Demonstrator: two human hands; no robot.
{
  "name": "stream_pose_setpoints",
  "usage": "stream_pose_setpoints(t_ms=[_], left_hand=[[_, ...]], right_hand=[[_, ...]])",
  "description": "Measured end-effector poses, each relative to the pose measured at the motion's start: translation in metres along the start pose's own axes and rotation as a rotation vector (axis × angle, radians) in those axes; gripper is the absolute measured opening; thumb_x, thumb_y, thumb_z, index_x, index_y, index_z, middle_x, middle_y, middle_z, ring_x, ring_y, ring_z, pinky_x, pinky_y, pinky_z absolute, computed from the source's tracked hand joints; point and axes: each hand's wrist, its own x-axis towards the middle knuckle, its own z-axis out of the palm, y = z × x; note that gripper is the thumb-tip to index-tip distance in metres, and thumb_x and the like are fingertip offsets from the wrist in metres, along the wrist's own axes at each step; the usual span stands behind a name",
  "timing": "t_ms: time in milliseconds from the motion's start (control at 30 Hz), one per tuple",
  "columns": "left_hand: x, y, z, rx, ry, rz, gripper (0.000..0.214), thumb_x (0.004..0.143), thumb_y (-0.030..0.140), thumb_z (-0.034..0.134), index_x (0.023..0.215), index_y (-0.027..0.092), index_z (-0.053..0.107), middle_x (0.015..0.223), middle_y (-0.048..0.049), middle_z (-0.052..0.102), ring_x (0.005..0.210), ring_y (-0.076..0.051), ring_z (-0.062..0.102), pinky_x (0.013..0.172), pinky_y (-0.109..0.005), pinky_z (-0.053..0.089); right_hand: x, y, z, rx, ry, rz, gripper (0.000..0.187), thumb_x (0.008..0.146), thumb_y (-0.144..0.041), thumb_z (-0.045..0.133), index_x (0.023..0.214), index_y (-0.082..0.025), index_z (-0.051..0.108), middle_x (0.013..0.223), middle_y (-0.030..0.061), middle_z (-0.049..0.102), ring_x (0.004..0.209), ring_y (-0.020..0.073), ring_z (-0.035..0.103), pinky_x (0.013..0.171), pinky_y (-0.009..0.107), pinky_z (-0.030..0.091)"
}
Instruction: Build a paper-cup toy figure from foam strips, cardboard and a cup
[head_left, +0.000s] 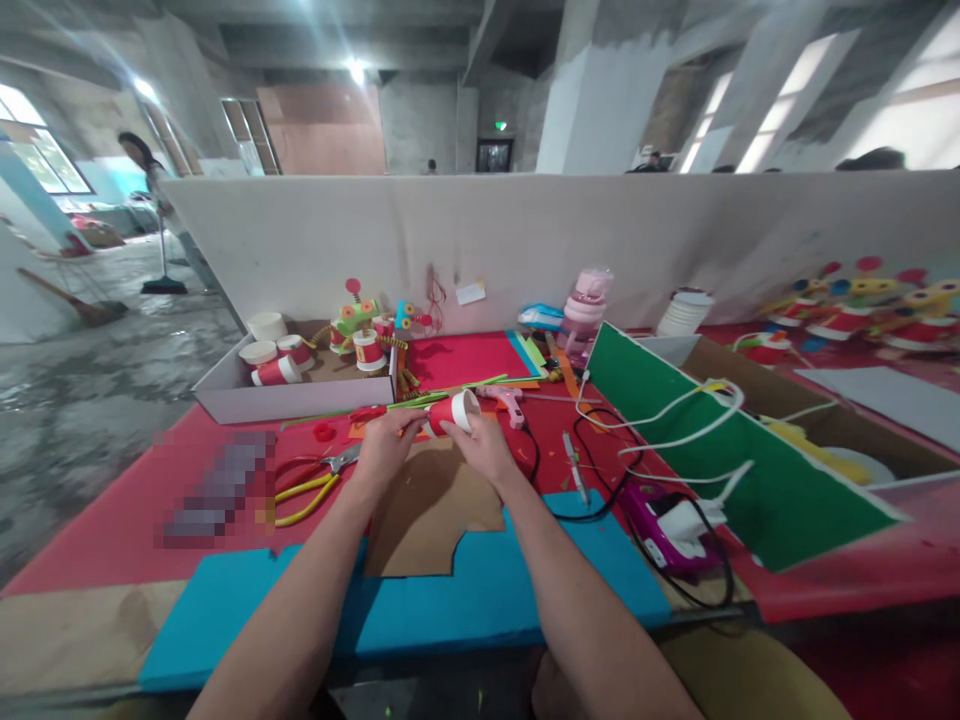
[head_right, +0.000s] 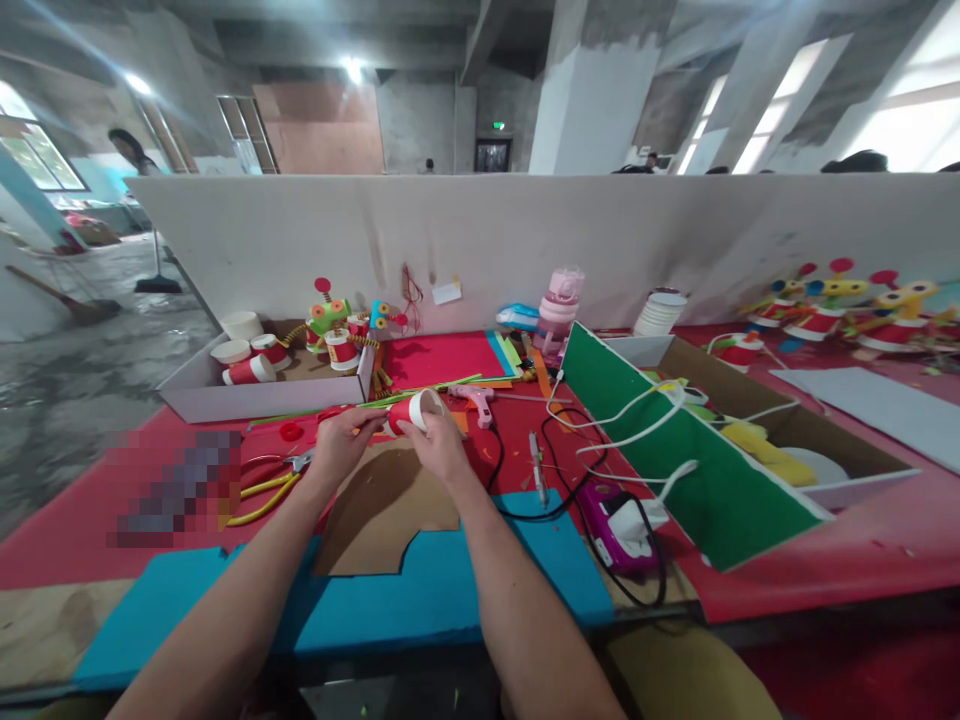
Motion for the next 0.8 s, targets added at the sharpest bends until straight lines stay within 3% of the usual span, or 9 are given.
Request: stream_pose_setpoints(t_ms=[167,233,333,467,600,800], left_hand=[[0.0,0.009,-0.003,0.222,-0.097,0.105,0.019,0.09,0.022,0.049,0.088,0.017,0.067,0.083,-0.0078,0.07,0.076,-0.017,0.064,0.072,-0.027,0.05],[0.001,0.005,-0.003,0.278,-0.084,0.054,0.016,0.088,0.019,0.049,0.085,0.018,0.065,0.08,-0.0071,0.069,0.074,-0.017,0.063,0.069,-0.026,0.047],[0.002,-0.009,-0.007,0.305,0.025,-0.128,0.011,0.082,0.016,0.052,0.08,0.018,0.063,0.074,-0.0044,0.066,0.067,-0.016,0.06,0.065,-0.025,0.044],[0.003,-0.018,-0.015,0.085,0.101,-0.277,0.013,0.077,0.014,0.051,0.083,0.02,0.062,0.067,0.0007,0.062,0.06,-0.014,0.057,0.061,-0.024,0.042],[0.004,-0.009,-0.016,-0.088,0.034,-0.227,0.02,0.074,0.01,0.046,0.073,0.019,0.064,0.066,0.0004,0.061,0.06,-0.013,0.054,0.06,-0.024,0.04],[0.007,-0.001,-0.012,-0.188,-0.058,-0.13,0.016,0.081,0.024,0.058,0.09,0.019,0.07,0.075,-0.0031,0.062,0.068,-0.014,0.056,0.064,-0.025,0.042]], right_hand=[[-0.001,-0.002,-0.001,0.05,-0.02,0.009,0.034,0.085,-0.046,0.054,0.091,-0.015,0.068,0.083,0.0082,0.071,0.078,0.022,0.064,0.075,0.032,0.05],[-0.002,-0.004,0.001,0.076,-0.024,0.017,0.033,0.084,-0.045,0.056,0.092,-0.015,0.069,0.085,0.0088,0.072,0.082,0.0233,0.065,0.077,0.033,0.05],[-0.004,-0.007,0.004,0.132,-0.04,0.013,0.031,0.084,-0.043,0.056,0.092,-0.017,0.07,0.09,0.0091,0.073,0.087,0.0249,0.067,0.082,0.035,0.05],[-0.004,-0.01,0.005,0.152,-0.004,0.022,0.03,0.084,-0.043,0.055,0.091,-0.018,0.071,0.089,0.0091,0.074,0.087,0.0264,0.067,0.083,0.037,0.05],[-0.004,-0.011,0.003,0.133,0.026,0.032,0.031,0.084,-0.043,0.055,0.091,-0.017,0.071,0.086,0.009,0.074,0.084,0.0268,0.067,0.08,0.038,0.051],[-0.004,-0.012,0.002,0.062,0.035,0.023,0.029,0.082,-0.042,0.057,0.09,-0.017,0.071,0.088,0.0103,0.073,0.085,0.0266,0.066,0.08,0.037,0.05]])
